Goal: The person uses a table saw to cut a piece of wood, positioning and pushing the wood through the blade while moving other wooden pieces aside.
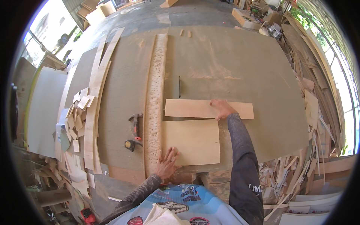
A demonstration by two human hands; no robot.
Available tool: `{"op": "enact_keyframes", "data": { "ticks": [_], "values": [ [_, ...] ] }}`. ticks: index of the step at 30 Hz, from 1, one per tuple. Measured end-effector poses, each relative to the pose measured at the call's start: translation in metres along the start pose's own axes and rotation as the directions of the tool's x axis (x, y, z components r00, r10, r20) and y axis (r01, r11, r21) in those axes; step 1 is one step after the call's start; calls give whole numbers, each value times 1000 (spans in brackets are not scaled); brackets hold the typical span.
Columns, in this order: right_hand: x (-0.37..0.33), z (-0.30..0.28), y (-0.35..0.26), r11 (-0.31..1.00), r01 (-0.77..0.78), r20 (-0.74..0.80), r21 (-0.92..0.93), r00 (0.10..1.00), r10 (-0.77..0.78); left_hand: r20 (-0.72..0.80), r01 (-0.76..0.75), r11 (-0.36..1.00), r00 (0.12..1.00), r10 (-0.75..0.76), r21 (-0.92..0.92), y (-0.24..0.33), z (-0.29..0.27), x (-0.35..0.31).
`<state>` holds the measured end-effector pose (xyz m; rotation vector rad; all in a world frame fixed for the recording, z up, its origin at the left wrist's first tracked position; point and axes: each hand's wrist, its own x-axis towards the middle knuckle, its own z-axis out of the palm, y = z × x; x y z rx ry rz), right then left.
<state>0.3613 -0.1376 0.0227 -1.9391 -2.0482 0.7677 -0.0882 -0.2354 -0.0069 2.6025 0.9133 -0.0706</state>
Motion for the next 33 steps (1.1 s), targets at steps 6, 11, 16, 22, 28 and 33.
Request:
{"op": "enact_keyframes", "data": {
  "ticks": [6, 11, 16, 22, 28, 33],
  "values": [
    [-12, -12, -38, 975, 125, -40, 182, 992, -120, -257, 165, 554, 754, -604, -816, -51, -64, 35],
    [-55, -23, -82, 981, 96, -120, 167, 990, -76, -197, -325, -89, 744, -638, -942, -50, -150, 76],
    [-79, -30, -110, 976, 81, -134, 204, 989, -54, -352, -386, 58, 757, -551, -921, -49, -146, 73],
    [-106, -29, -119, 989, 105, -220, 108, 972, -79, -375, -330, 181, 768, -519, -926, -31, -150, 56],
    [-127, -32, -124, 971, 5, -519, 239, 846, 124, -347, -304, 187, 645, -681, -934, -32, -127, 19],
    [-126, -64, -116, 908, 171, -847, 381, 458, 269, -247, -133, 208, 532, -810, -969, -94, -74, -63]
  ]
}}
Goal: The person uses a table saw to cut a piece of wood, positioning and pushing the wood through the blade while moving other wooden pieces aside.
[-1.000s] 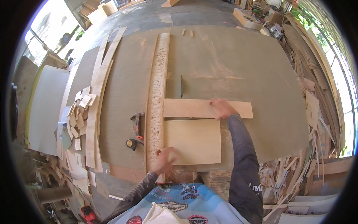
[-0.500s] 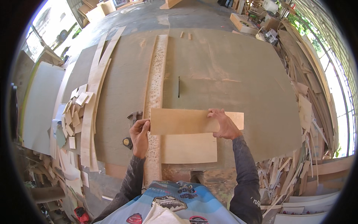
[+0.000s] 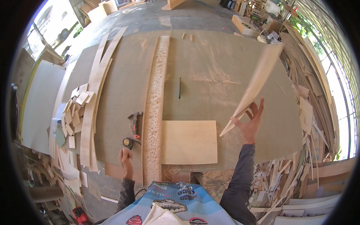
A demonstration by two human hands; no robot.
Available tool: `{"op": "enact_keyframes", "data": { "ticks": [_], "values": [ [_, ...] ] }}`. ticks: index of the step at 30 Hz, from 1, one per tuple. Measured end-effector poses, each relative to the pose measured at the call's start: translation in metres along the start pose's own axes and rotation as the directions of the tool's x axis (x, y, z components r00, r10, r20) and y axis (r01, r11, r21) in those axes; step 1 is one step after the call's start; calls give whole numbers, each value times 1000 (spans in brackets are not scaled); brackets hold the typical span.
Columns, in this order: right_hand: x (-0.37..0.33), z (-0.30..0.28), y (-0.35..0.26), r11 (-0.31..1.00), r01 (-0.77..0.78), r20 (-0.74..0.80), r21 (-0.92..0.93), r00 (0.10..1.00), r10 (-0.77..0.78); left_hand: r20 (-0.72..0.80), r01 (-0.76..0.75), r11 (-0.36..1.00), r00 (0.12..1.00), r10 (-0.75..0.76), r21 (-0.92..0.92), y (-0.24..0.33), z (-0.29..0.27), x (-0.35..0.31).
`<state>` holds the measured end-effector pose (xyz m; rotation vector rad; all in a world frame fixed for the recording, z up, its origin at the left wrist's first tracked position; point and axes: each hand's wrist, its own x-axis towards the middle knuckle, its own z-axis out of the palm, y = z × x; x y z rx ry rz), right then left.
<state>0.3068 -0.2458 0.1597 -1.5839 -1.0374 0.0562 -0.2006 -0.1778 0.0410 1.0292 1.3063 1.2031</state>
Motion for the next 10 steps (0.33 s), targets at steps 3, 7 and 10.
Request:
{"op": "enact_keyframes", "data": {
  "ticks": [3, 7, 10],
  "values": [
    [11, -11, 24, 957, -257, -10, 133, 965, 261, -277, 206, 949, 951, -137, 238, -29, -74, -20],
    [-8, 16, 70, 801, -450, -31, 395, 864, 502, -536, 174, 910, 842, 61, 377, -54, -103, -28],
    [-34, 55, 105, 639, -531, 34, 557, 783, 622, -560, 137, 897, 817, 138, 420, -57, -92, -29]
  ]
}}
